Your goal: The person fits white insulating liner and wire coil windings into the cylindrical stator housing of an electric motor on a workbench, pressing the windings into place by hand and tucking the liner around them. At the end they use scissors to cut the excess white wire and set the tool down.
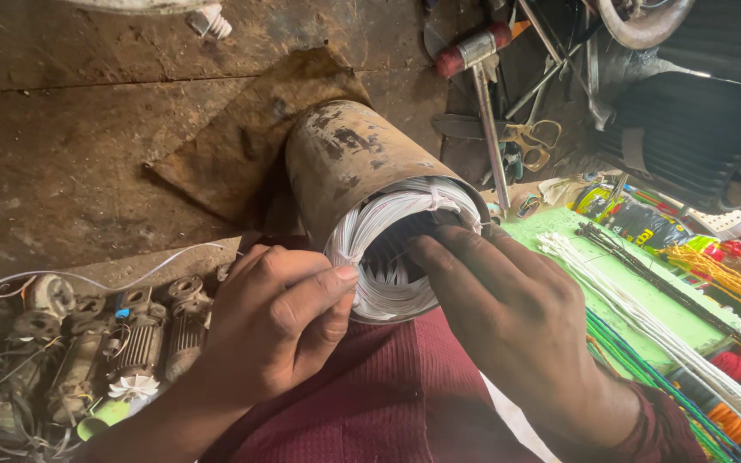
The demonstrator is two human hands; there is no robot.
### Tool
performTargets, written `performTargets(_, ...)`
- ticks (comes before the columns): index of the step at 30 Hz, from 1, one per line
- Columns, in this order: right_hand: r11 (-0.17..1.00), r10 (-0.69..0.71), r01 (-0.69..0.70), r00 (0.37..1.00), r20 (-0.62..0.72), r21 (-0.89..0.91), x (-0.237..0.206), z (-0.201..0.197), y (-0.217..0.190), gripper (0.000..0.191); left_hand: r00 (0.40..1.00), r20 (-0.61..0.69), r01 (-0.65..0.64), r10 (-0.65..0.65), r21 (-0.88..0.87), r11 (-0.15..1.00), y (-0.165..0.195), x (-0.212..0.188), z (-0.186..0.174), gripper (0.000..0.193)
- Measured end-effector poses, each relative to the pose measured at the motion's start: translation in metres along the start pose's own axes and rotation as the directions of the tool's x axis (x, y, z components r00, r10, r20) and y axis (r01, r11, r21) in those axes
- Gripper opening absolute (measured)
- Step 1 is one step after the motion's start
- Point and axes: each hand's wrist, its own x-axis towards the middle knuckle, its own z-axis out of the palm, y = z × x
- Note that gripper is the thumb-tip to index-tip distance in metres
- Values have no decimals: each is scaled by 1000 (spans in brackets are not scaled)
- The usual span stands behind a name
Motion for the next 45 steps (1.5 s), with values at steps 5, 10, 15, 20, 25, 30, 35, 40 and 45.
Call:
performTargets(5, 1000, -16, 15, 999, 31, 28, 4, 1, 1, 34, 1000, 1, -12, 12, -1, 1000, -2, 2, 0, 44)
performTargets(10, 998, -7, 3, 997, 72, 66, 9, 2, 2, 30, 1000, -1, -14, 14, 29, 999, -1, 0, -2, 41)
performTargets(15, 998, 64, -66, 990, 126, 12, 14, 0, -4, 19, 1000, -9, -14, 15, 48, 999, 2, -3, -3, 39)
performTargets(20, 981, 10, 46, 958, 287, -187, 22, 0, -15, 16, 999, -29, -12, 14, 69, 998, 7, -11, -3, 36)
performTargets(25, 948, -51, 161, 929, 367, -274, 31, 16, -16, 8, 999, -8, -50, 51, 131, 990, 14, -19, -3, 35)
performTargets(30, 928, 12, 129, 927, 375, -349, 33, 25, -18, 9, 990, 48, -140, 132, 333, 932, 30, -20, -7, 26)
performTargets(35, 937, 75, 109, 865, 496, -332, 35, 26, -20, 14, 980, 146, -188, 135, 462, 867, 47, -12, -15, 15)
performTargets(40, 953, 16, 121, 895, 446, -279, 34, 26, -17, 11, 968, 179, -245, 176, 514, 822, 56, -8, -9, 10)
performTargets(45, 949, -164, 258, 894, 416, -179, 28, 22, -13, 10, 973, 142, -230, 183, 494, 838, 59, -13, -2, 14)
